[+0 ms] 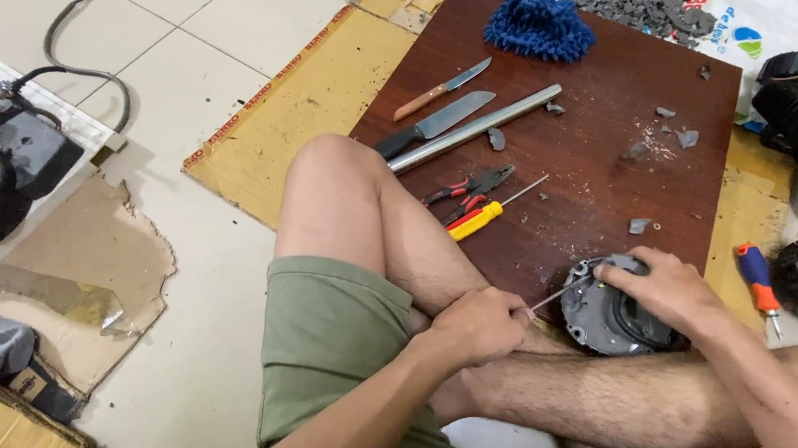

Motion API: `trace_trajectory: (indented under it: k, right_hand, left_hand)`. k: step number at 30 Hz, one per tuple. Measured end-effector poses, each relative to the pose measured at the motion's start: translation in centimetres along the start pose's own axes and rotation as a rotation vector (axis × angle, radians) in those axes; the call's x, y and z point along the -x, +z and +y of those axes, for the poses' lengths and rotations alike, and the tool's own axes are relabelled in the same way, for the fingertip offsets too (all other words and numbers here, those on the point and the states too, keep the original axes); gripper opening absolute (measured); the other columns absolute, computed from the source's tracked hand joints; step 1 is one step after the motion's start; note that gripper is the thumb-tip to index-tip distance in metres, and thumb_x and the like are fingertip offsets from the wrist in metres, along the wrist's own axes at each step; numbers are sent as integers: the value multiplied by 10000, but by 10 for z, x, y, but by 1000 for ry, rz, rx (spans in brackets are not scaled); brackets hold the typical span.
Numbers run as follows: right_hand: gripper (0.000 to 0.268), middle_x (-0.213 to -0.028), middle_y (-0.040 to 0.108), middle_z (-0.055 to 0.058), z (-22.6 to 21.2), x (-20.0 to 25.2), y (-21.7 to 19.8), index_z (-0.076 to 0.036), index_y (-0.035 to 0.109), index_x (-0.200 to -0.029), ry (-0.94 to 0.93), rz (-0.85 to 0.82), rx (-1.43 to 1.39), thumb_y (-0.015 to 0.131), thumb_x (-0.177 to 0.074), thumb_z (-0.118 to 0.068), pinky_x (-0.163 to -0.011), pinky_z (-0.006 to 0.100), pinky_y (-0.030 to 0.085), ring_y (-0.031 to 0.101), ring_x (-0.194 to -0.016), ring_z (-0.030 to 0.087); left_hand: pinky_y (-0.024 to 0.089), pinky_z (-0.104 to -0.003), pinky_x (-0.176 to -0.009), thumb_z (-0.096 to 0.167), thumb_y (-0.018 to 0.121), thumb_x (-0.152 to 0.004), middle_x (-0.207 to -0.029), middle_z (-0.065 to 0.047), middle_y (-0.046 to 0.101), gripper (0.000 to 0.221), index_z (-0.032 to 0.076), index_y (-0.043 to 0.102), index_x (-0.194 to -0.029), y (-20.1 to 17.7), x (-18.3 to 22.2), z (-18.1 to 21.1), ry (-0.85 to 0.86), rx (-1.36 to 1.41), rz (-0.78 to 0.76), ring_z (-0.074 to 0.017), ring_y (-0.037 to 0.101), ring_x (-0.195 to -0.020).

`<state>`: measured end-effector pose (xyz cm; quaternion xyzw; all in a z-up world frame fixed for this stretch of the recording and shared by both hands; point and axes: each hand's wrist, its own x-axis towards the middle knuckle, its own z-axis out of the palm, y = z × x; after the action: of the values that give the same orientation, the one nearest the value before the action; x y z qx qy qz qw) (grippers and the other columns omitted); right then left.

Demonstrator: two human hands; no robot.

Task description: The person sits cross-legged on the floor and uses a knife and a screwdriver to scrape and pry apart a circular black plastic housing. They remove small pieces of plastic and debris from the housing throughout the clip.

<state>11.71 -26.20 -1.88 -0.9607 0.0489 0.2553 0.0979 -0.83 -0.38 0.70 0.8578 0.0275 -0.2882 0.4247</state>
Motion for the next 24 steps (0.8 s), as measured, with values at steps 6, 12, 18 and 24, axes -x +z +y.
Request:
trace_trajectory:
  k: [6,12,18,24]
  right_hand:
    - [692,-1250,786,184,-14,2,-3,-151,651,-1444,8,-1,-36,648,-879,-551,-1062,508,585,794,-1096,368]
    - [743,-1368,720,174,-3,-1,5,-110,606,-1487,19,54,-79,596,-908,-576,-1068,501,561,736,-1200,369]
    - [711,-1325,741,172,-2,0,7,-114,642,-1459,19,89,-115,644,-887,-536,-1042,464,563,739,-1172,360]
    - [898,-1485,610,164,-6,7,-9,-130,534,-1542,-7,-140,-321,822,-732,-389,-1128,481,491,604,-1352,338]
  left_hand:
    - [569,-409,-735,268,437,-948,-977,-95,776,417,117,767,-1155,0,3,1,-1,58,-1,-277,661,-682]
    - [571,-430,-827,283,444,-942,-1063,-102,786,419,140,766,-1170,3,-3,-3,14,34,18,-313,706,-812]
    - [567,-427,-881,263,449,-926,-1105,-103,788,423,125,769,-1166,5,-3,-6,42,50,39,-333,709,-909]
    - [558,-447,-928,264,458,-920,-1140,-115,783,418,131,766,-1169,8,-8,-9,53,34,45,-362,712,-990]
